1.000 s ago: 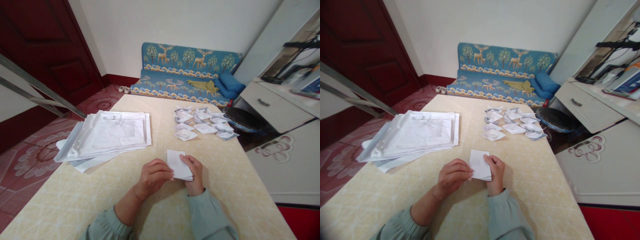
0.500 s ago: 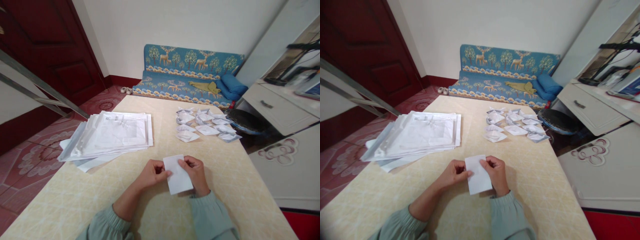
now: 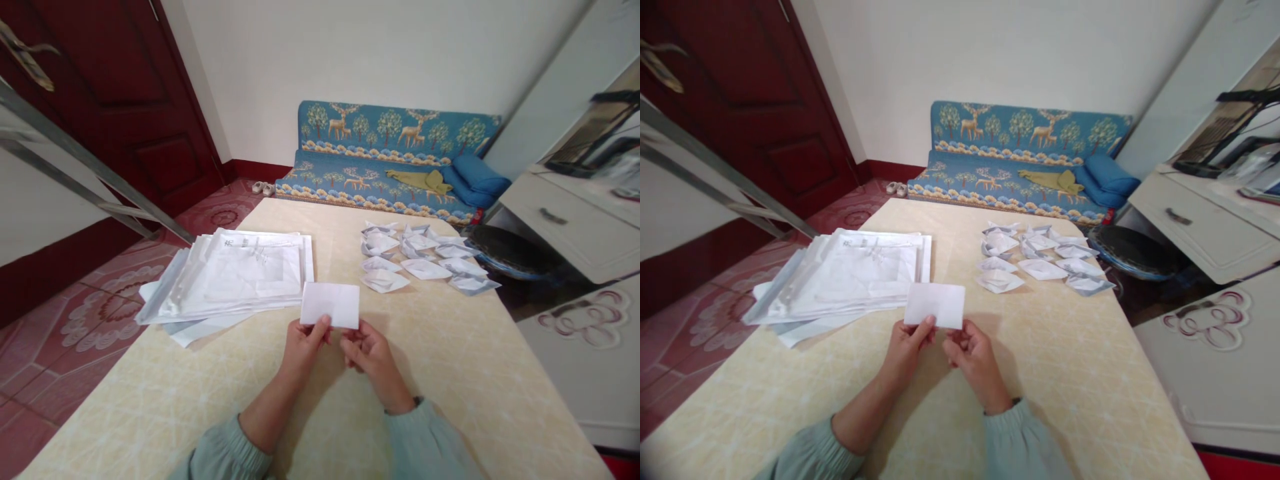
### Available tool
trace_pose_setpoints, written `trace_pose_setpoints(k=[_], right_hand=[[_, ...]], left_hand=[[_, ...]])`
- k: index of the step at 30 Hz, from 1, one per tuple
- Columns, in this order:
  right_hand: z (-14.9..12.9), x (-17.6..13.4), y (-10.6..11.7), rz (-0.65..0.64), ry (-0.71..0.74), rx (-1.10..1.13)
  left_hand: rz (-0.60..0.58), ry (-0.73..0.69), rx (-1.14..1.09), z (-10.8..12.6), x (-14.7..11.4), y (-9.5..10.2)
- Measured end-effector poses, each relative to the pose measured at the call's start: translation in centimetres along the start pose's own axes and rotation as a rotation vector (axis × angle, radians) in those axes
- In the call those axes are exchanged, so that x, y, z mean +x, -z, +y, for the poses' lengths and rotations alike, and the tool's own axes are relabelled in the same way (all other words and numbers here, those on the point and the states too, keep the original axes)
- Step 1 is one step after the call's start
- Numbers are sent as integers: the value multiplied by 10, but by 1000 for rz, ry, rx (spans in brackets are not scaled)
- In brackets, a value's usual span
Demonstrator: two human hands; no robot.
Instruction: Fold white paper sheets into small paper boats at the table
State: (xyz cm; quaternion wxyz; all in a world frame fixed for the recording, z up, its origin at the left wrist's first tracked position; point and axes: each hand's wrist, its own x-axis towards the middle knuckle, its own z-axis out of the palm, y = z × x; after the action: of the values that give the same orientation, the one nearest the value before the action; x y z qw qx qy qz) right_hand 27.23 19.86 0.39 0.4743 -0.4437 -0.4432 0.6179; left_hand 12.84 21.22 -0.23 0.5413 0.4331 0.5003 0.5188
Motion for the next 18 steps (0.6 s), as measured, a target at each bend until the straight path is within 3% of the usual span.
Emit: trace_pose_setpoints(k=[2,7,14,18], right_hand=[[3,-2,-9,29,29,-31],[10,-8,-13,297,54,-84],[11,-7,0,286,96,16],[11,-4,5,375,95,52]], left_hand=[[-39,2,11,3,-3,-4],[-207,34,74,9,-10,-12],[-257,47,23,2,-6,-6],[-299,85,10,1,-3,-1]])
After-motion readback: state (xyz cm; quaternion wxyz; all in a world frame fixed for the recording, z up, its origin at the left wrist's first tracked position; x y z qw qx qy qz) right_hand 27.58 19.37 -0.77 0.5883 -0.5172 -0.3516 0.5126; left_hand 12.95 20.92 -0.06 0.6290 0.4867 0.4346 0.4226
